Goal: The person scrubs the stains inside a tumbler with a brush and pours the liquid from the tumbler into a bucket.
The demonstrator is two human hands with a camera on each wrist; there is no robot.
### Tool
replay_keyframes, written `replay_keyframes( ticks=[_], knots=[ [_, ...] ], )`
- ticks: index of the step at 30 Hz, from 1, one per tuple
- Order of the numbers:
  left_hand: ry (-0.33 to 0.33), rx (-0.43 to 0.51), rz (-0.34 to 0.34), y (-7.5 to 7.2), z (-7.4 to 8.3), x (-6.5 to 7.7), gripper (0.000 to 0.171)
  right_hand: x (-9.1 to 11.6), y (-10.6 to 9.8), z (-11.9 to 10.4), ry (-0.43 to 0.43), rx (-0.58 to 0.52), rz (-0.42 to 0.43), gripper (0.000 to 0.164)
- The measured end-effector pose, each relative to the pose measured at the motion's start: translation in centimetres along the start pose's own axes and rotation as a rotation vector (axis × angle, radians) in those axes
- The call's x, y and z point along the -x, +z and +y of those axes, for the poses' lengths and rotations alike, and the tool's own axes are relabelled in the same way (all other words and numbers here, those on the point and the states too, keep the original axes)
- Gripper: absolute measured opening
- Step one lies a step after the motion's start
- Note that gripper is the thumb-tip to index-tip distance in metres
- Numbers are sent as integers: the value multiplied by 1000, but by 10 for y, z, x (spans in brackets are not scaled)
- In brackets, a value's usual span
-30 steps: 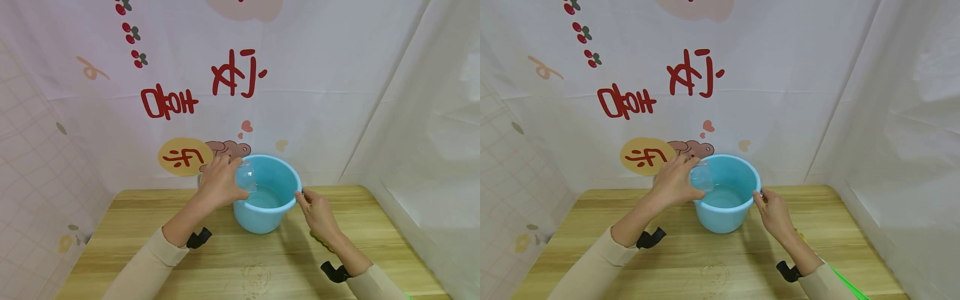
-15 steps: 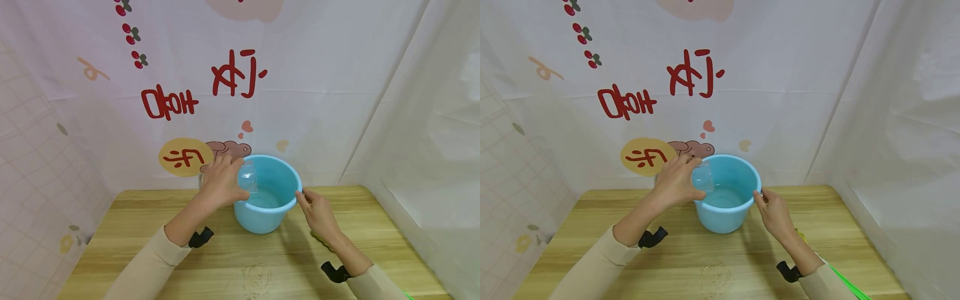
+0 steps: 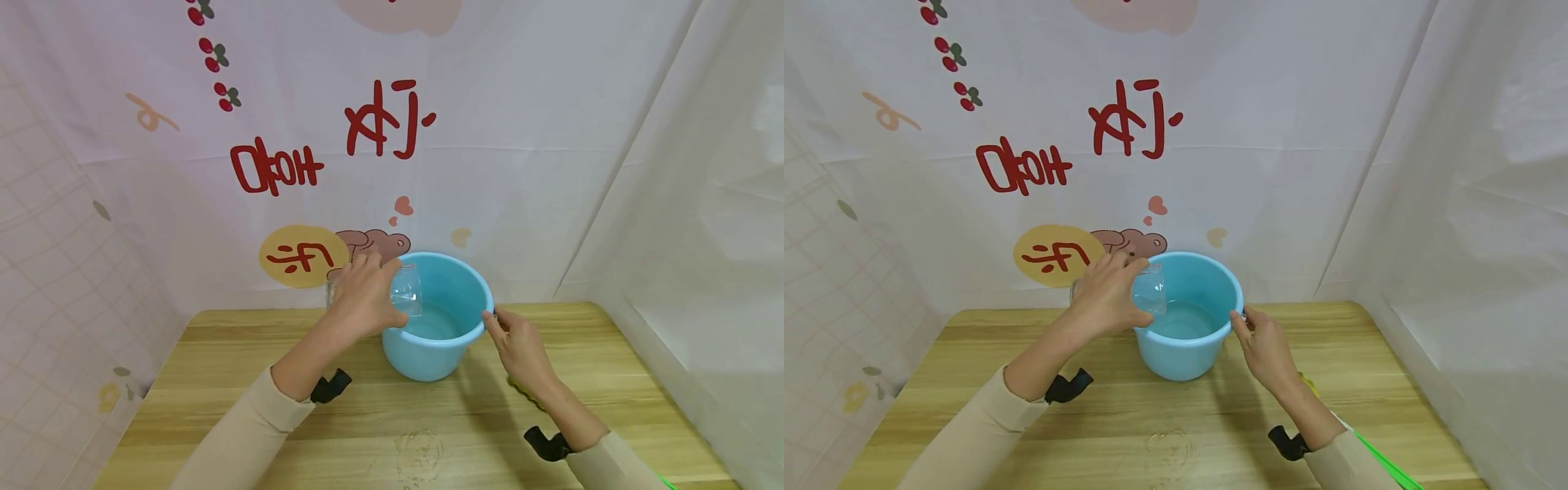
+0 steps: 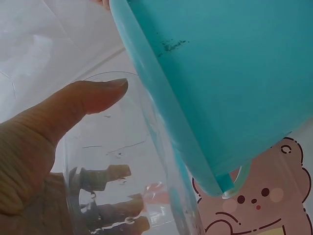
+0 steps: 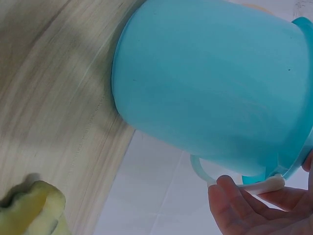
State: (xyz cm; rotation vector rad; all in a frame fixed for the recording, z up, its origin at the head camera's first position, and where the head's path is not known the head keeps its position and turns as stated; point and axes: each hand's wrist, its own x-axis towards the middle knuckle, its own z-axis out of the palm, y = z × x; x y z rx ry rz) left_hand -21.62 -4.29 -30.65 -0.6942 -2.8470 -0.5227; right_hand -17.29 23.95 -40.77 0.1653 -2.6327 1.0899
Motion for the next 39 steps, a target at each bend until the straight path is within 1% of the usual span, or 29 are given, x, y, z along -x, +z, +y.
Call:
replay_keyframes(
  ticks=[17,28,34,39],
  knots=[
    [2,-24,-7,-1,-2,0,81,-1,1,-2,-2,7,-7,55],
    [-5,-46,-25,-1,1,-1,81,-1,1,-2,6,12,-6,56],
    [8,-72,-22,-1,3,-1,80,0,0,-2,16,6,-10,57],
    [11,-67,-20,0,3,-1,81,0,0,-2,18,4,-10,57]
  ],
)
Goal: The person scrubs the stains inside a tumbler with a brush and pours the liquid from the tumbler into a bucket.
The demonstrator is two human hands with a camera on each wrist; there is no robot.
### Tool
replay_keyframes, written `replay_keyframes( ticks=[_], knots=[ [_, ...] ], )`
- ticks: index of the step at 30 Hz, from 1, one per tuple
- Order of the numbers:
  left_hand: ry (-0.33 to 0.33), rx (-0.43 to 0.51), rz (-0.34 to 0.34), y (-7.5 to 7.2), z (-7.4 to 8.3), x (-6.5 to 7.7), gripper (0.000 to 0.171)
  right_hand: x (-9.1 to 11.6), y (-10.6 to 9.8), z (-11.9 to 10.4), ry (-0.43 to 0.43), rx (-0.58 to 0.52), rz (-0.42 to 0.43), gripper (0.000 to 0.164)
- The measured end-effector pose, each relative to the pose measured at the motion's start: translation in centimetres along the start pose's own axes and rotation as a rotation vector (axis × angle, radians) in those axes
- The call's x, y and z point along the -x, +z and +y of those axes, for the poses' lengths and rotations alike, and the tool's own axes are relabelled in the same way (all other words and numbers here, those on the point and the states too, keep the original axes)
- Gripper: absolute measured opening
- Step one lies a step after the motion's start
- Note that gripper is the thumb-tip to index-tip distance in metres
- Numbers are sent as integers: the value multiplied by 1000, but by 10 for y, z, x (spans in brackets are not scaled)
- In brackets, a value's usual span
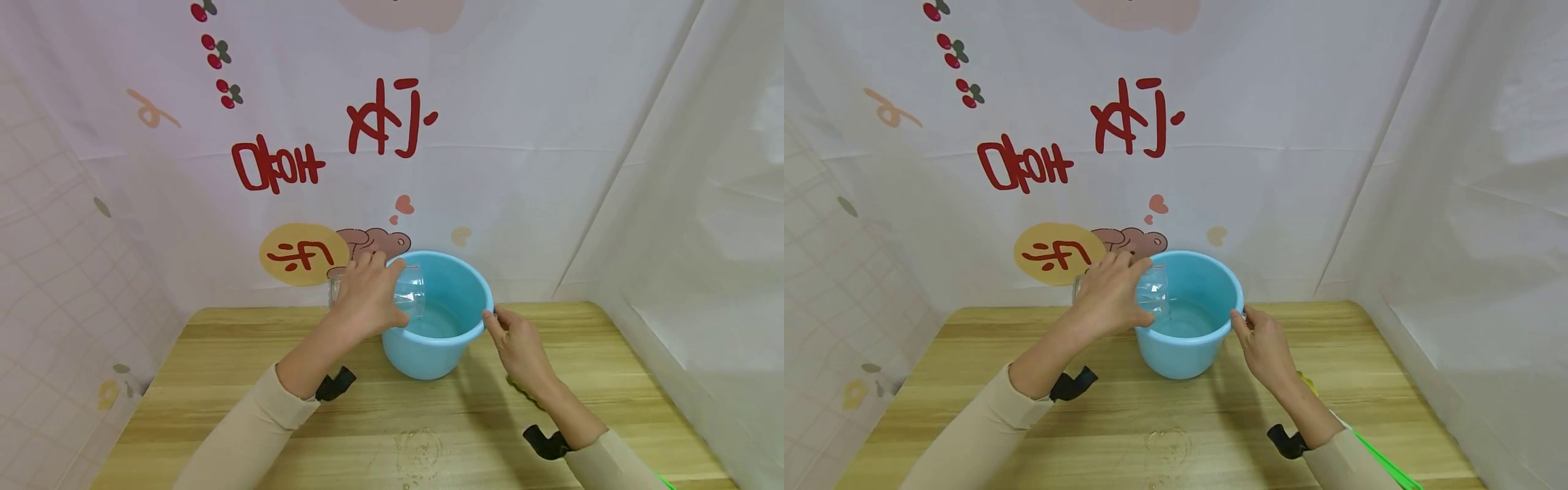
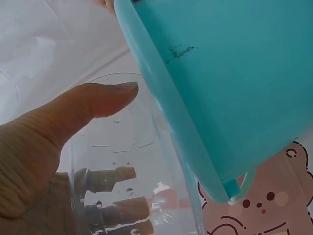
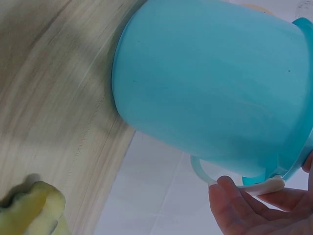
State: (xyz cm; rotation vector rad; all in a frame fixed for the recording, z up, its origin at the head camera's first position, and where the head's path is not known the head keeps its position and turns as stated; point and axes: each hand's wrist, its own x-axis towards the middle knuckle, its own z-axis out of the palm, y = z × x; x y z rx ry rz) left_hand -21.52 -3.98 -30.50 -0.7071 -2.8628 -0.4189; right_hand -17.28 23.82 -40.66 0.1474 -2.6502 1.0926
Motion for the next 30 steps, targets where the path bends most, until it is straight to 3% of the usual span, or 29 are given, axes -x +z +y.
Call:
replay_keyframes(
  ticks=[30],
  knots=[
    [6,-26,-16,0,6,0,82,0,0,-1,-6,4,9,55]
  ],
)
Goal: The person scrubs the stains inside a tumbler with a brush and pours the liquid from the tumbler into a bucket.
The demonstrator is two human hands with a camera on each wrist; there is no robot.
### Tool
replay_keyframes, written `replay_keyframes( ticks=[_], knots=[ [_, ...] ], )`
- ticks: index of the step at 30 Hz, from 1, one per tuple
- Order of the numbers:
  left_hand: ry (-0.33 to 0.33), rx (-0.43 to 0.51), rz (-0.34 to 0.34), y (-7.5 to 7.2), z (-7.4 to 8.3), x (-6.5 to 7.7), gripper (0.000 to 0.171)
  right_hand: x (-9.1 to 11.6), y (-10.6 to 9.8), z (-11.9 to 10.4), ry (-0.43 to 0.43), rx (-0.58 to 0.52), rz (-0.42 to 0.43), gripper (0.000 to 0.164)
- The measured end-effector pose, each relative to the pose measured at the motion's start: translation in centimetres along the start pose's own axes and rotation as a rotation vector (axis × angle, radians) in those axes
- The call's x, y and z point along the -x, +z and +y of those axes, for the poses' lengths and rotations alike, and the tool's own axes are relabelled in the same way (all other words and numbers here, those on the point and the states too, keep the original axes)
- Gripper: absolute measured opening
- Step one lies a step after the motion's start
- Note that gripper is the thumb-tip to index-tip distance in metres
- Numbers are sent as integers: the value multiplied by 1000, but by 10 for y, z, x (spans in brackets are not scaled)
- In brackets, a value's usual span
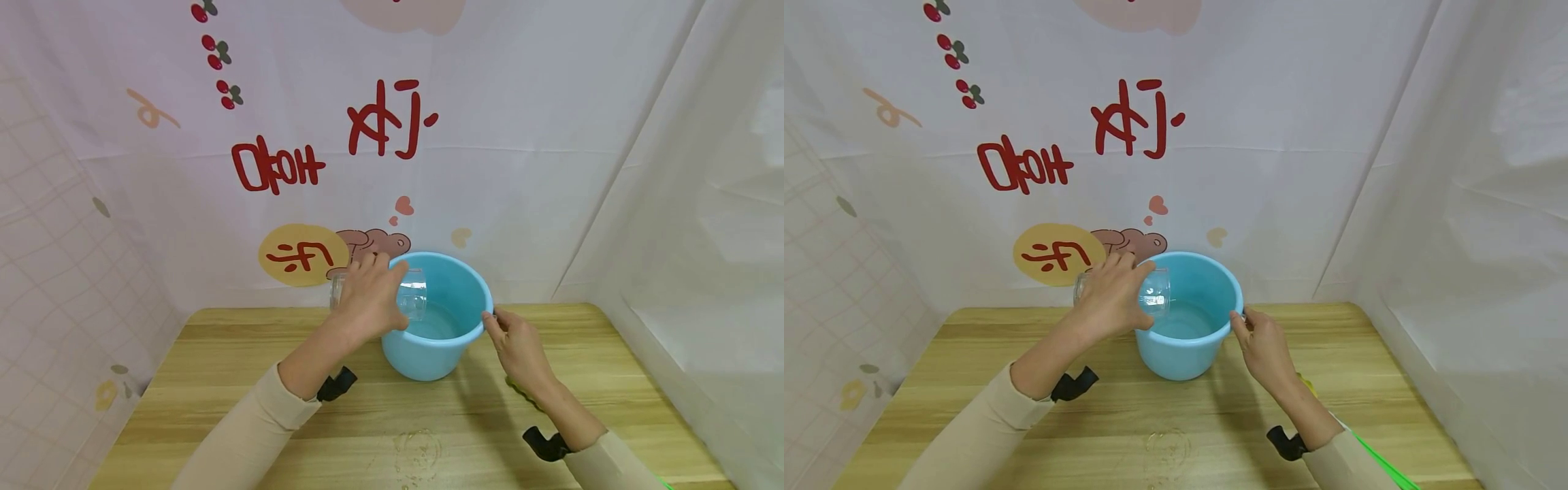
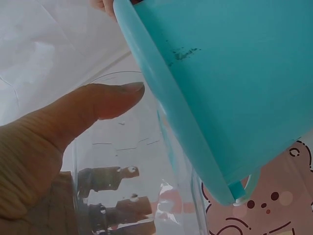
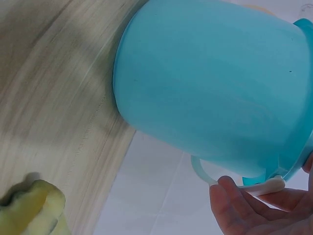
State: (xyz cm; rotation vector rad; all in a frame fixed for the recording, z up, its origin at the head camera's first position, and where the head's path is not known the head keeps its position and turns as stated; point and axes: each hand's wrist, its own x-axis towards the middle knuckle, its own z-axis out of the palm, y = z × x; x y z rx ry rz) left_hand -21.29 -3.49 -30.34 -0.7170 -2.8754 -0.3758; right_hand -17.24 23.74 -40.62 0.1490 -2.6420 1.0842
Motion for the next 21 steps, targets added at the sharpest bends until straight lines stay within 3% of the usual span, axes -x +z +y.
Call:
replay_keyframes(
  ticks=[12,21],
  knots=[
    [-29,0,-12,2,0,0,84,1,1,3,-13,12,-3,57],
    [-22,71,36,2,-9,5,81,3,1,2,-1,5,-3,59]
  ],
)
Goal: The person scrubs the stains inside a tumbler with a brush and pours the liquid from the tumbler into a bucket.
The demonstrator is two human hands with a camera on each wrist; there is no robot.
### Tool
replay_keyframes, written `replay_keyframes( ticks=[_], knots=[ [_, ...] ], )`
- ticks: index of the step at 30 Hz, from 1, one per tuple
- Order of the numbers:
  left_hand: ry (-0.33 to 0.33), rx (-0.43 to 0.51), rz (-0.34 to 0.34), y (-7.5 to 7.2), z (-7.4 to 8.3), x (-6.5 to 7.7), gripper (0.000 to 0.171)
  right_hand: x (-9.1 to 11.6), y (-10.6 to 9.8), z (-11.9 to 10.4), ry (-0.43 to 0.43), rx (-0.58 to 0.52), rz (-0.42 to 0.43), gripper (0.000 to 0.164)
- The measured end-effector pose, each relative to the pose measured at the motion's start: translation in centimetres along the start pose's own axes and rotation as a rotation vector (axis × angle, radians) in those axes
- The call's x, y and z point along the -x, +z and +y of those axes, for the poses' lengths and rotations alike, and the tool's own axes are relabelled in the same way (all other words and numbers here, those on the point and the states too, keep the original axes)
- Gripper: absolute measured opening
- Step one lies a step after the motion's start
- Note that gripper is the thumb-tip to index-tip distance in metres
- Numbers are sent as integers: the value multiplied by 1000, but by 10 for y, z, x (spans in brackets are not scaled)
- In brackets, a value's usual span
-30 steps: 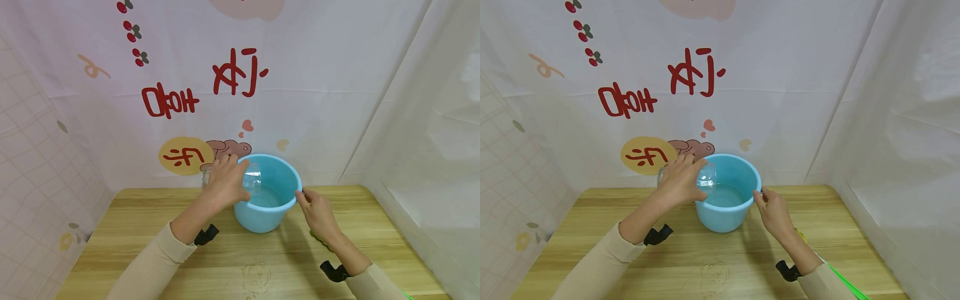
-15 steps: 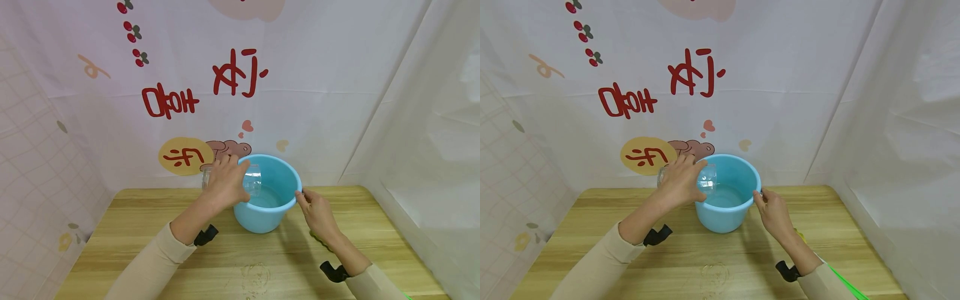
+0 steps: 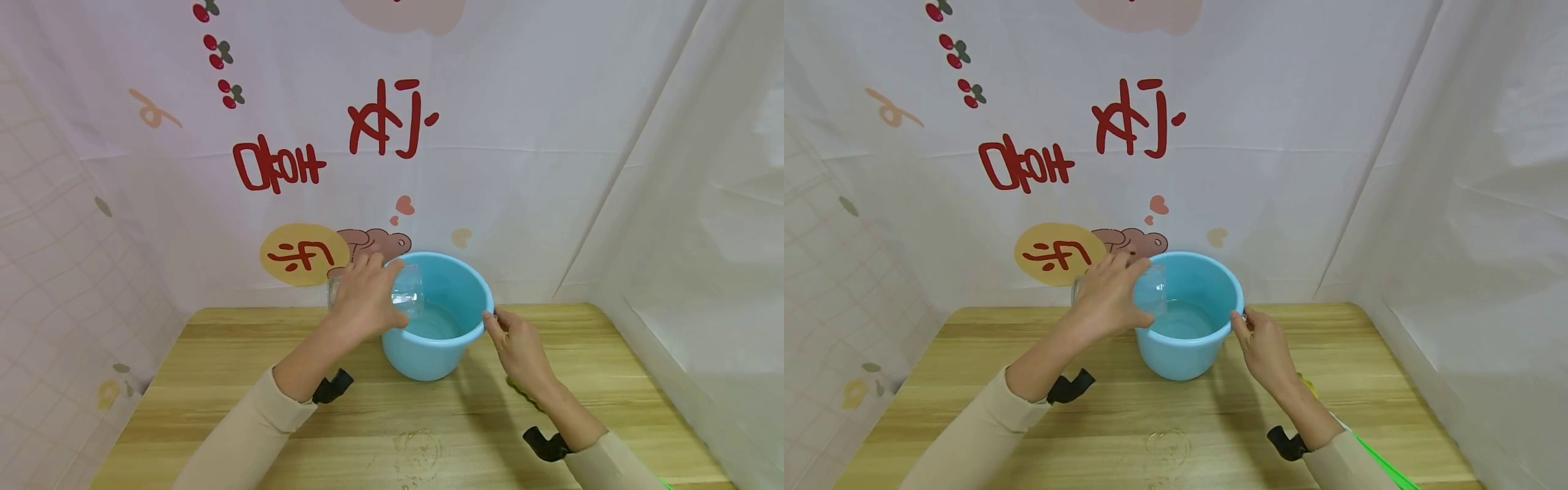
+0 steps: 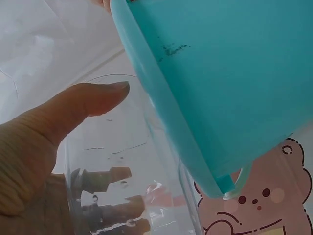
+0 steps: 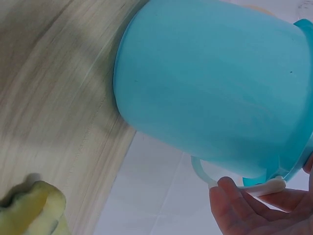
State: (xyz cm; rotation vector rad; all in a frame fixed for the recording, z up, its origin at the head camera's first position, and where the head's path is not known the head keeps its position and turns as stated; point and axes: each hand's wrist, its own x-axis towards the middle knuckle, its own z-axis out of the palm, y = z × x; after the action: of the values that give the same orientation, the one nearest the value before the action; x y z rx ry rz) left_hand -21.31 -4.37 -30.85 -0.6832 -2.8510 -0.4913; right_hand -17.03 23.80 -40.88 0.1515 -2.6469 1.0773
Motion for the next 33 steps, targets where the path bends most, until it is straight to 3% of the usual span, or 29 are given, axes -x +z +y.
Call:
replay_keyframes(
  ticks=[27,33],
  knots=[
    [-195,301,103,5,-25,17,87,-2,-1,0,-3,5,3,58],
    [-203,362,131,7,-35,23,83,-2,-1,-1,0,6,2,58]
  ],
)
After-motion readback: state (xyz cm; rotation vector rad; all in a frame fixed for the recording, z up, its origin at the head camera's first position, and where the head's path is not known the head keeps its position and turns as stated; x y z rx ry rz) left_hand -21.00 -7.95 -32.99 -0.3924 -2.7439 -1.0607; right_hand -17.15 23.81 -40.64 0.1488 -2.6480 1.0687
